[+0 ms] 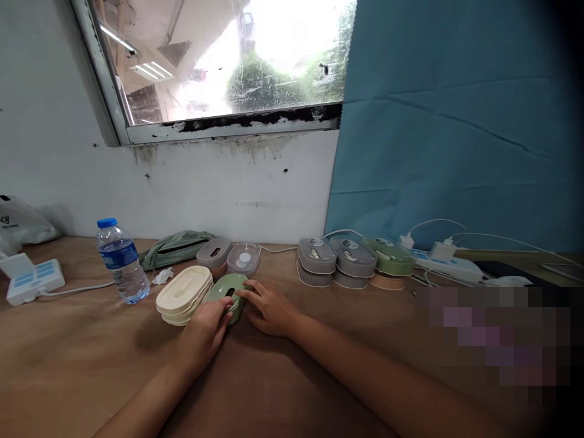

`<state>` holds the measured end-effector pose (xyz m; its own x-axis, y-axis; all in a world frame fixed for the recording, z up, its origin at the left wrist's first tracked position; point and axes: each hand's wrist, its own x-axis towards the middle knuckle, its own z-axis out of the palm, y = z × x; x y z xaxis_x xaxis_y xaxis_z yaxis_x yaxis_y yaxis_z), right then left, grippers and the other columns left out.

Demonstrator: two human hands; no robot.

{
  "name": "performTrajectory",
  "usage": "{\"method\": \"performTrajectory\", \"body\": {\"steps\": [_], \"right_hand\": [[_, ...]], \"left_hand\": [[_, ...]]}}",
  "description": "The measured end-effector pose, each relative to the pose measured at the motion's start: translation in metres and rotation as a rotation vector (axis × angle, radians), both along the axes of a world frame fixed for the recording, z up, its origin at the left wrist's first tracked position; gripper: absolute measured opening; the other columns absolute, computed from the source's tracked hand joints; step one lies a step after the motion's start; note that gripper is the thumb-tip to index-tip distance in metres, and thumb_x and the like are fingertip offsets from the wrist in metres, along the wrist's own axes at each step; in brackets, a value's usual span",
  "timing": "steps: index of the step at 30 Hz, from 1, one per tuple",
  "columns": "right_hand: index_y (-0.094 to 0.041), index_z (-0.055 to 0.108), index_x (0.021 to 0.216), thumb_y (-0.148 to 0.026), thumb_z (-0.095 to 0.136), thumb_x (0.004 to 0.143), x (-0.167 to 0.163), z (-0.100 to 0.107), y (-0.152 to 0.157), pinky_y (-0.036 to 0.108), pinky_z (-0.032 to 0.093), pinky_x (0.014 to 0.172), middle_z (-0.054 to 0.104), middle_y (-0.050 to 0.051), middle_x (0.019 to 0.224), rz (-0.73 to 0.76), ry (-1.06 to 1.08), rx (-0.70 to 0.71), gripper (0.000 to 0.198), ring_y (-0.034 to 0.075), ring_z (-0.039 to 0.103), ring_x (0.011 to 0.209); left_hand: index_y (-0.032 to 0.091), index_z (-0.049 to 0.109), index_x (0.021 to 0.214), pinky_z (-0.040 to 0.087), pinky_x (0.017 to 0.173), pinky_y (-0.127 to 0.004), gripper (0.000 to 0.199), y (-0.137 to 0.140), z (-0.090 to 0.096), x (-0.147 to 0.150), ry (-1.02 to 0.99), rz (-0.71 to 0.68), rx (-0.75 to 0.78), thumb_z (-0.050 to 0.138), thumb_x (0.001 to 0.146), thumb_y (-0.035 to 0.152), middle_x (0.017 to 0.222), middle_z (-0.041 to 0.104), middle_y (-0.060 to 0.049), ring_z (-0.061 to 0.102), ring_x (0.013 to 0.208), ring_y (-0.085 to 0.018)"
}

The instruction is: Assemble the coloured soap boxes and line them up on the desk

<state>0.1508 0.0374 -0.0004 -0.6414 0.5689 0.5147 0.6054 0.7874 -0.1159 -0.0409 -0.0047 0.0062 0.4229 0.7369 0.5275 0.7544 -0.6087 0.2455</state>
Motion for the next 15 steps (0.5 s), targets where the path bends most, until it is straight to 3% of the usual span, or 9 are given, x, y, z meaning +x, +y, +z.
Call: {"method": "performTrajectory", "body": {"steps": [3,6,12,15], "right_hand": [[-0.021,0.049,0.114,-0.027,0.05,0.081,0.01,0.004,-0.001,0.033,0.038,0.088,0.049,0.008,0.12,0.027,-0.004,0.059,0.033,0.02,0.047,0.103],[-0.023,0.055,0.106,-0.027,0.046,0.086,0.026,0.008,-0.008,0.032,0.038,0.087,0.059,0.003,0.109,0.066,-0.017,0.178,0.022,0.017,0.048,0.097],[-0.02,0.058,0.097,-0.025,0.054,0.083,0.063,0.005,-0.052,0.031,0.039,0.079,0.067,0.0,0.087,0.109,0.03,0.35,0.015,0.016,0.053,0.085],[-0.018,0.058,0.094,-0.021,0.054,0.082,0.081,0.003,-0.08,0.032,0.039,0.079,0.066,0.001,0.079,0.058,0.026,0.35,0.013,0.016,0.055,0.081]], "left_hand": [[0.02,0.049,0.1,0.046,0.075,-0.034,0.016,-0.003,0.006,0.0,-0.026,-0.061,0.063,0.041,0.085,0.022,0.091,0.061,-0.006,0.057,0.085,-0.019],[0.021,0.05,0.099,0.045,0.081,-0.033,0.017,-0.008,0.014,0.002,-0.014,-0.223,0.087,0.043,0.085,0.016,0.092,0.061,-0.005,0.056,0.089,-0.018],[0.02,0.045,0.105,0.037,0.097,-0.034,0.024,-0.022,0.023,0.01,0.112,-0.506,0.199,0.045,0.083,0.011,0.101,0.064,-0.004,0.054,0.102,-0.015],[0.018,0.044,0.106,0.033,0.1,-0.037,0.026,-0.022,0.025,0.008,0.174,-0.423,0.329,0.047,0.08,0.014,0.11,0.059,-0.008,0.047,0.112,-0.019]]}}
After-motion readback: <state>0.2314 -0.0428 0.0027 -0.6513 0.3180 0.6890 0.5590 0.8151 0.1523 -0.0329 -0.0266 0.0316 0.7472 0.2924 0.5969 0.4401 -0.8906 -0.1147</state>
